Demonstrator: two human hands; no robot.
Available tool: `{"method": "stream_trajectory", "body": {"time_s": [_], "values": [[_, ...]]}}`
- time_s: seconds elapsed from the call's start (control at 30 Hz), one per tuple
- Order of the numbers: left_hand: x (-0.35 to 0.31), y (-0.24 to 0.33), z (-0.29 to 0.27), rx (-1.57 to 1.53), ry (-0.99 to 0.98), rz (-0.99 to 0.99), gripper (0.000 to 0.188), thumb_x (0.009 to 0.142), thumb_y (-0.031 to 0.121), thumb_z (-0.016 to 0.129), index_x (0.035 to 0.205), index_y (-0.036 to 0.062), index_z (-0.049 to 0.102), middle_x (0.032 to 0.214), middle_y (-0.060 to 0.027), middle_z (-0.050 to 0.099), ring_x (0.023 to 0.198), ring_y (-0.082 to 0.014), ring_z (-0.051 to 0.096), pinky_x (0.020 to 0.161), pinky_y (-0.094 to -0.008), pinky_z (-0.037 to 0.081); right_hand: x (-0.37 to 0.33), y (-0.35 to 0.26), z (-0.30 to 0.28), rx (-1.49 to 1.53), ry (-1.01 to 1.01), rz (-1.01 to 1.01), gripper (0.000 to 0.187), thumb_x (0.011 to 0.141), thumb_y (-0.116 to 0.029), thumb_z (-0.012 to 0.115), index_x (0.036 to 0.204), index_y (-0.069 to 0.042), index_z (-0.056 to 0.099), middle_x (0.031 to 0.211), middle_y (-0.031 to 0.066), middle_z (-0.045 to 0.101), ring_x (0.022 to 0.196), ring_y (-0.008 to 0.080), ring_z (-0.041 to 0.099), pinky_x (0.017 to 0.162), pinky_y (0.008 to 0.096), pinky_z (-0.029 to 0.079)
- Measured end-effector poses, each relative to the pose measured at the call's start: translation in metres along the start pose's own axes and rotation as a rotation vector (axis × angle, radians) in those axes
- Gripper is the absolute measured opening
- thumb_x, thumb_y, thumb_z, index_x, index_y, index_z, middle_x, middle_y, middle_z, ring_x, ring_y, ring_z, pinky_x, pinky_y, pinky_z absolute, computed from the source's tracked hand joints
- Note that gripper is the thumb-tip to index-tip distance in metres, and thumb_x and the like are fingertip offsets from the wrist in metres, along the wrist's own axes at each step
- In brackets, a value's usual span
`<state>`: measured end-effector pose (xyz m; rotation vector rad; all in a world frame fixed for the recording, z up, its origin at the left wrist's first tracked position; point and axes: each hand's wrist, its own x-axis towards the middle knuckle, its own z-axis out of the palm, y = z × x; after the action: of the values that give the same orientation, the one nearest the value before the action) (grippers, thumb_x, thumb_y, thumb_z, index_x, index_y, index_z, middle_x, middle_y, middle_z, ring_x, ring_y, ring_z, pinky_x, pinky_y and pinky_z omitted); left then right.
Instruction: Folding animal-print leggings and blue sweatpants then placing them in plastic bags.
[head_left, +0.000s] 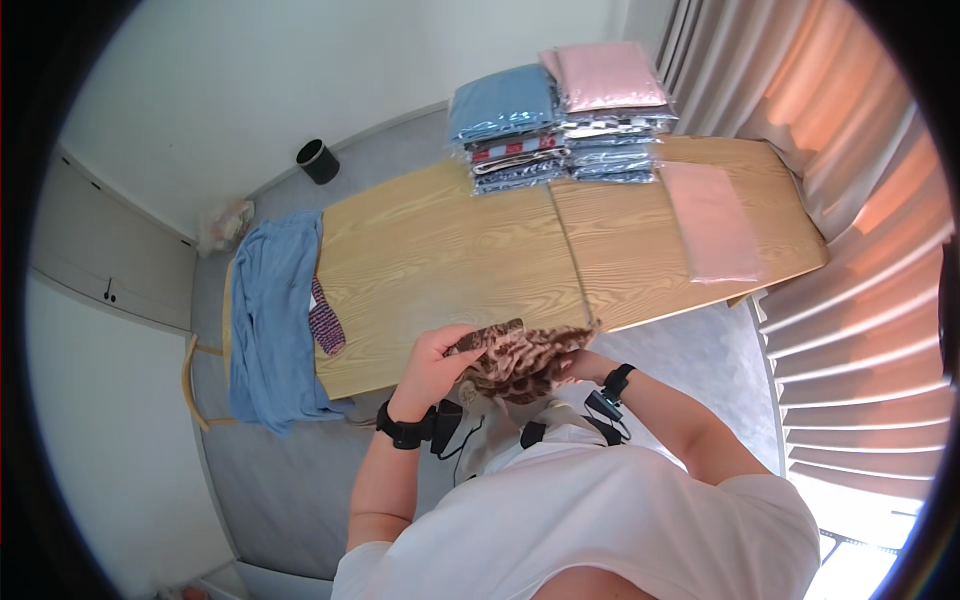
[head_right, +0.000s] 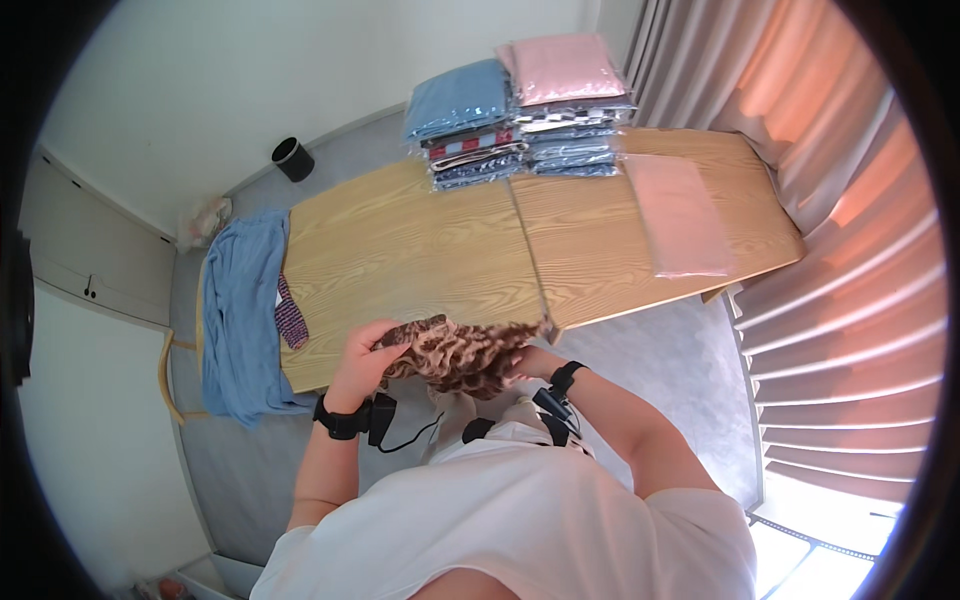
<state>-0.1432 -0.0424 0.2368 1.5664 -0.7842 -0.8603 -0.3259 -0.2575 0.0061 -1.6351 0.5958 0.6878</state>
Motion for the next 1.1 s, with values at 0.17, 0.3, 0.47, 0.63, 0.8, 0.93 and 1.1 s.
{"method": "stream_trajectory", "body": {"time_s": [0.17, 0.3, 0.47, 0.63, 0.8, 0.93, 1.1], "values": [[-0.018, 0.039, 0.050, -0.008, -0.039, 0.093, 0.021, 0.080, -0.002, 0.061, 0.100, -0.0041, 0.063, 0.089, -0.0043, 0.065, 0.080, -0.0104, 0.057, 0.072, -0.0252, 0.046, -0.077, 0.012, -0.031, -0.093, 0.531, -0.806, 0.055, 0.071, -0.009, 0.076, 0.122, -0.008, 0.056, 0.110, 0.0069, 0.060, 0.100, 0.0118, 0.052, 0.088, 0.0278, 0.042], [-0.025, 0.055, 0.077, -0.167, 0.022, 0.130, 0.027, 0.078, -0.003, 0.062, 0.104, -0.0029, 0.063, 0.093, -0.0048, 0.065, 0.084, -0.0125, 0.060, 0.075, -0.0261, 0.047, -0.156, -0.006, -0.049, 0.488, 0.496, -0.683, 0.058, 0.074, -0.006, 0.073, 0.127, -0.008, 0.050, 0.119, 0.0068, 0.054, 0.113, 0.0135, 0.046, 0.093, 0.0312, 0.041], [-0.004, 0.078, 0.085, -0.127, 0.087, -0.046, 0.027, 0.081, -0.001, 0.059, 0.108, -0.0014, 0.061, 0.097, -0.0042, 0.062, 0.091, -0.0116, 0.055, 0.082, -0.0249, 0.043, -0.203, 0.012, -0.072, 0.548, 0.551, -0.611, 0.021, 0.087, -0.005, 0.059, 0.107, -0.003, 0.055, 0.096, 0.0021, 0.061, 0.088, 0.0096, 0.055, 0.082, 0.0247, 0.044], [0.039, 0.064, 0.074, -0.156, 0.057, 0.308, 0.025, 0.085, 0.002, 0.051, 0.109, -0.0006, 0.055, 0.093, -0.0029, 0.055, 0.087, -0.0081, 0.051, 0.079, -0.0207, 0.040, -0.256, -0.043, -0.081, 0.696, 0.938, -0.803, 0.018, 0.091, -0.009, 0.054, 0.107, -0.001, 0.053, 0.094, 0.0019, 0.060, 0.086, 0.0088, 0.055, 0.077, 0.0225, 0.044], [0.066, 0.049, 0.067, -0.235, -0.139, 0.104, 0.032, 0.085, 0.000, 0.042, 0.117, -0.0019, 0.048, 0.103, -0.0047, 0.053, 0.093, -0.0102, 0.050, 0.081, -0.0220, 0.039, -0.284, -0.051, -0.088, 0.680, 1.028, -0.887, 0.016, 0.093, -0.009, 0.053, 0.107, -0.001, 0.051, 0.090, 0.0013, 0.059, 0.081, 0.0068, 0.054, 0.074, 0.0211, 0.044], [0.057, 0.088, 0.080, -0.096, -0.383, 0.110, 0.030, 0.085, 0.006, 0.049, 0.113, -0.0028, 0.052, 0.102, -0.0035, 0.055, 0.092, -0.0088, 0.050, 0.080, -0.0226, 0.041, -0.308, -0.056, -0.087, 0.664, 1.084, -0.892, 0.012, 0.091, -0.007, 0.054, 0.102, -0.002, 0.052, 0.087, 0.0002, 0.058, 0.079, 0.0063, 0.054, 0.072, 0.0217, 0.045], [0.060, 0.091, 0.078, 0.317, -0.483, 0.106, 0.028, 0.087, 0.015, 0.056, 0.108, -0.0046, 0.057, 0.099, -0.0033, 0.061, 0.088, -0.0107, 0.057, 0.078, -0.0261, 0.047, -0.339, -0.042, -0.100, 0.640, 0.860, -0.948, 0.013, 0.085, -0.002, 0.057, 0.098, -0.002, 0.054, 0.085, -0.0004, 0.057, 0.078, 0.0062, 0.054, 0.070, 0.0225, 0.045]]}}
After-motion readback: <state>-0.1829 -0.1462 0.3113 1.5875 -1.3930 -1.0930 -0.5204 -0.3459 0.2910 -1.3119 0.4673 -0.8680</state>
